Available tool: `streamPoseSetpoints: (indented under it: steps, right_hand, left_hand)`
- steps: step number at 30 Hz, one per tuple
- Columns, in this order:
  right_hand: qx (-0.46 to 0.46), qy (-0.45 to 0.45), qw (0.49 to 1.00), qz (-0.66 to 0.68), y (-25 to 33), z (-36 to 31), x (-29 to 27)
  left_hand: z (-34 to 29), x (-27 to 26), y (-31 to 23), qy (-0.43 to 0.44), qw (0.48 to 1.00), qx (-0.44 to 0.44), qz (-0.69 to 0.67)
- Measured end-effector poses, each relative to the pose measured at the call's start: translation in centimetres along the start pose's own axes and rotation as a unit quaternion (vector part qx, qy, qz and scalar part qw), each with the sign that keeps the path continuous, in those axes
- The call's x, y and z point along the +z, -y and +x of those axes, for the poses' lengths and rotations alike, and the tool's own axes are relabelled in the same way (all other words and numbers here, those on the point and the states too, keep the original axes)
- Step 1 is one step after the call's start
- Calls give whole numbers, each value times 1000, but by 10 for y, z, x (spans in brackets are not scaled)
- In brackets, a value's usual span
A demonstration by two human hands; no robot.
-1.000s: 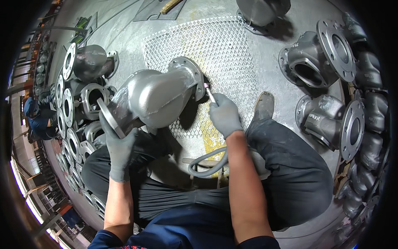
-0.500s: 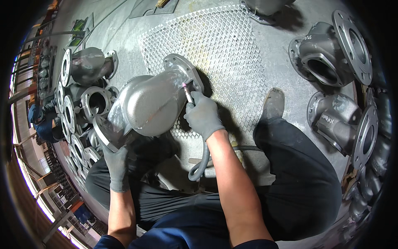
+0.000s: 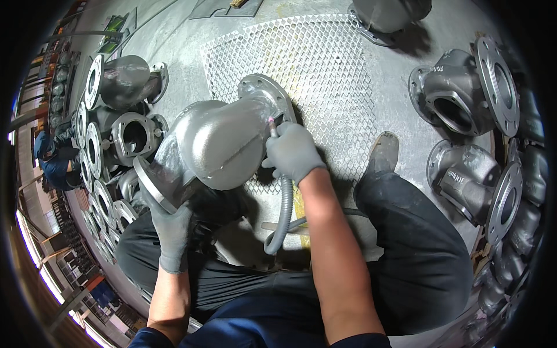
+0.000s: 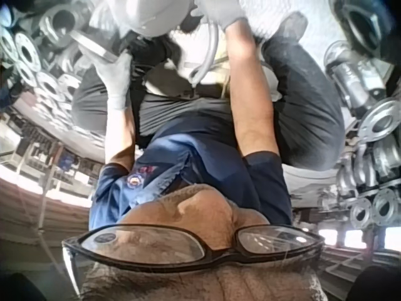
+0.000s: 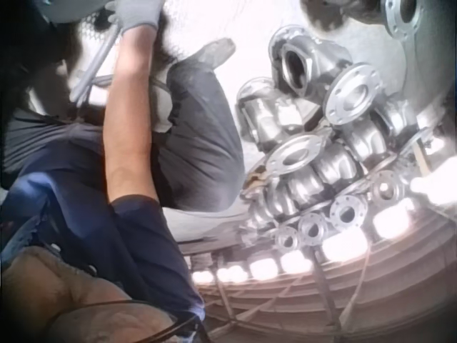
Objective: Grinding and smoothing the surfaces of metal valve body castings using a rotary tool.
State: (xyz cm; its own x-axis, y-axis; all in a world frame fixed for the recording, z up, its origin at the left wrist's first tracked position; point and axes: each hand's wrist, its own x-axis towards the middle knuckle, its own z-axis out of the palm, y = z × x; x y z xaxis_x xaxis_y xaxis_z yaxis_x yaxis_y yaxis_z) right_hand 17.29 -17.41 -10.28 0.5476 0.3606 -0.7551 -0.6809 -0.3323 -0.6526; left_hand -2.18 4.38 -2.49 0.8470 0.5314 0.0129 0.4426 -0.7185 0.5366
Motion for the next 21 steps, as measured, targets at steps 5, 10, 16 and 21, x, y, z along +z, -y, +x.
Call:
streamPoseSetpoints:
  steps: [5, 10, 16, 21]
  right_hand:
    - [30, 32, 997, -68, 25, 20, -19]
    - [60, 61, 962, -260, 53, 44, -34]
    - [59, 75, 947, -306, 57, 54, -31]
    - [67, 83, 961, -256, 39, 31, -36]
  left_hand:
    - [-2, 5, 0, -11, 998, -22, -53]
    - [2, 7, -15, -8, 999, -15, -33]
    - [8, 7, -27, -16, 999, -2, -32]
    - [17, 5, -39, 9, 998, -23, -53]
